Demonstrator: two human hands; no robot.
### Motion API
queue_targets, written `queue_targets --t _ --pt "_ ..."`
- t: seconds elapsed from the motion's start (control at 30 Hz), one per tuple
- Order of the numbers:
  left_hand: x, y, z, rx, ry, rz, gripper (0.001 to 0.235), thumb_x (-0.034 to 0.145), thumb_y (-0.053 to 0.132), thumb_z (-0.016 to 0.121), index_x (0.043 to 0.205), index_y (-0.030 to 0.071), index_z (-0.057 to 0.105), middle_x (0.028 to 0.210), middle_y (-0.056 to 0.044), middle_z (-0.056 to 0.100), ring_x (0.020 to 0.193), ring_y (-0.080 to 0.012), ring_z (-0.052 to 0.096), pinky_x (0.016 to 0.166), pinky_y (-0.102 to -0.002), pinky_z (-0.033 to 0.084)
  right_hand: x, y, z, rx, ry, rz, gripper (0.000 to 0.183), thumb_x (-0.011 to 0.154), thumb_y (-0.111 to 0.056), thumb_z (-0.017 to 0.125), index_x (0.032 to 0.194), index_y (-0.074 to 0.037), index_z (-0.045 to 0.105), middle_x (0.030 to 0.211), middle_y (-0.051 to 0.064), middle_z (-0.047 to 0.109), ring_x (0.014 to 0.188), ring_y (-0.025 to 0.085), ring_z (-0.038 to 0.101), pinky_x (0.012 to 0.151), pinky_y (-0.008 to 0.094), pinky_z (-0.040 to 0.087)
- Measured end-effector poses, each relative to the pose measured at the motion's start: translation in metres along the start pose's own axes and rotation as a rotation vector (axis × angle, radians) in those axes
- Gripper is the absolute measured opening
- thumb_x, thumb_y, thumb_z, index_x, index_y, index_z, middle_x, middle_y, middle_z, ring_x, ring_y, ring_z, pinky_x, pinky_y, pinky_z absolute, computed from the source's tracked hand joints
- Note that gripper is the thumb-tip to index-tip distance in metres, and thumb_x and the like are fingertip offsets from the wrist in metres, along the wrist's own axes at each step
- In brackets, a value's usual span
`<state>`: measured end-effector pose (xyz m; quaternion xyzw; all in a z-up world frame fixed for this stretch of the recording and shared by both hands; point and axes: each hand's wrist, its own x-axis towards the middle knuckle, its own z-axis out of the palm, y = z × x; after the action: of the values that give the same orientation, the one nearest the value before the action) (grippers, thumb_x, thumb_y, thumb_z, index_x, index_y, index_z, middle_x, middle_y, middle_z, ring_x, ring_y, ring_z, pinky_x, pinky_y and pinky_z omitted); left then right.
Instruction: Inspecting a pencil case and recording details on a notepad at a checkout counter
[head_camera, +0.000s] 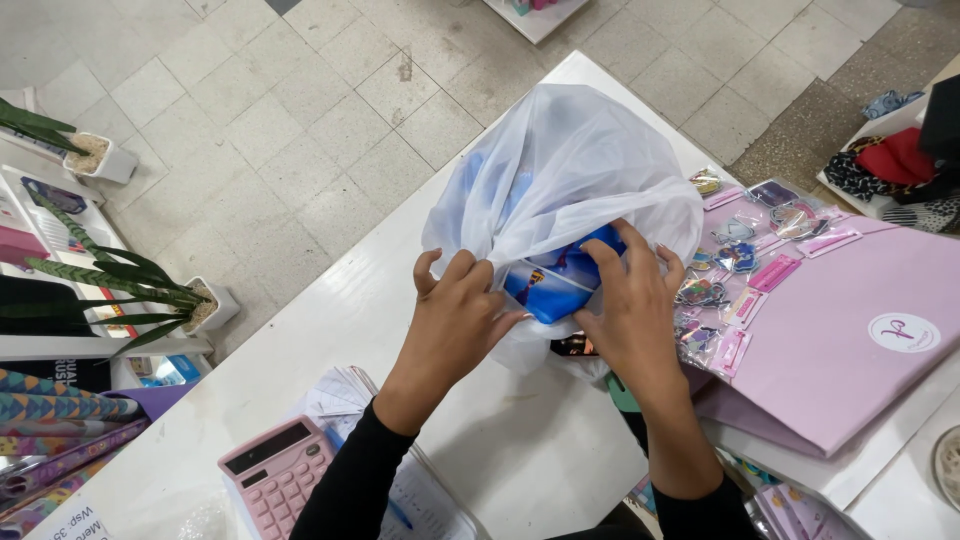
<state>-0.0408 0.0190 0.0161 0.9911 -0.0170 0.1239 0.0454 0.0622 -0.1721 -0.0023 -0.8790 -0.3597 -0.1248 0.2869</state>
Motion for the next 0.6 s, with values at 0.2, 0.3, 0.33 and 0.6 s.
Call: queue_targets --t 0.2,0.3,0.33,0.6 --pt "-0.005 0.008 0.02 -0.057 0.024 0.057 0.032 0.089 0.04 0.077 0.068 0.015 0.075 0.083 -0.002 0.06 0.1 -0.0141 0.052 0.102 -0.054 0.014 0.001 0.0 -0.001 -0.025 0.019 -0.016 0.076 0.057 -0.005 0.082 0.127 -0.016 0.056 0.14 0.027 0.046 0.116 0.045 0.058 0.103 0.066 0.026" --pt "-0.006 0.007 0.021 -0.026 0.077 0.09 0.03 0.087 0.038 0.079 0.067 0.016 0.074 0.088 0.0 0.061 0.101 -0.0138 0.052 0.101 -0.052 0.016 -0.001 0.005 0.001 -0.016 0.018 -0.001 0.073 0.056 -0.006 0.083 0.124 -0.015 0.057 0.139 0.028 0.047 0.115 0.045 0.058 0.103 0.067 0.026" --pt "-0.005 0.007 0.018 -0.025 0.077 0.091 0.03 0.087 0.038 0.079 0.067 0.016 0.074 0.088 0.0 0.061 0.101 -0.0138 0.052 0.101 -0.052 0.016 -0.002 0.003 -0.003 -0.016 0.019 -0.001 0.073 0.056 -0.006 0.083 0.124 -0.015 0.057 0.139 0.028 0.047 0.115 0.045 0.058 0.103 0.067 0.026" --pt "0.008 0.019 -0.008 -0.071 0.154 0.17 0.112 0.063 0.044 0.091 0.155 0.014 0.036 0.143 -0.015 0.051 0.138 -0.031 0.047 0.115 -0.051 0.024 -0.006 -0.011 -0.019 0.041 0.096 -0.001 0.083 0.06 -0.02 0.085 0.137 -0.023 0.055 0.132 0.018 0.05 0.117 0.038 0.056 0.092 0.054 0.028"
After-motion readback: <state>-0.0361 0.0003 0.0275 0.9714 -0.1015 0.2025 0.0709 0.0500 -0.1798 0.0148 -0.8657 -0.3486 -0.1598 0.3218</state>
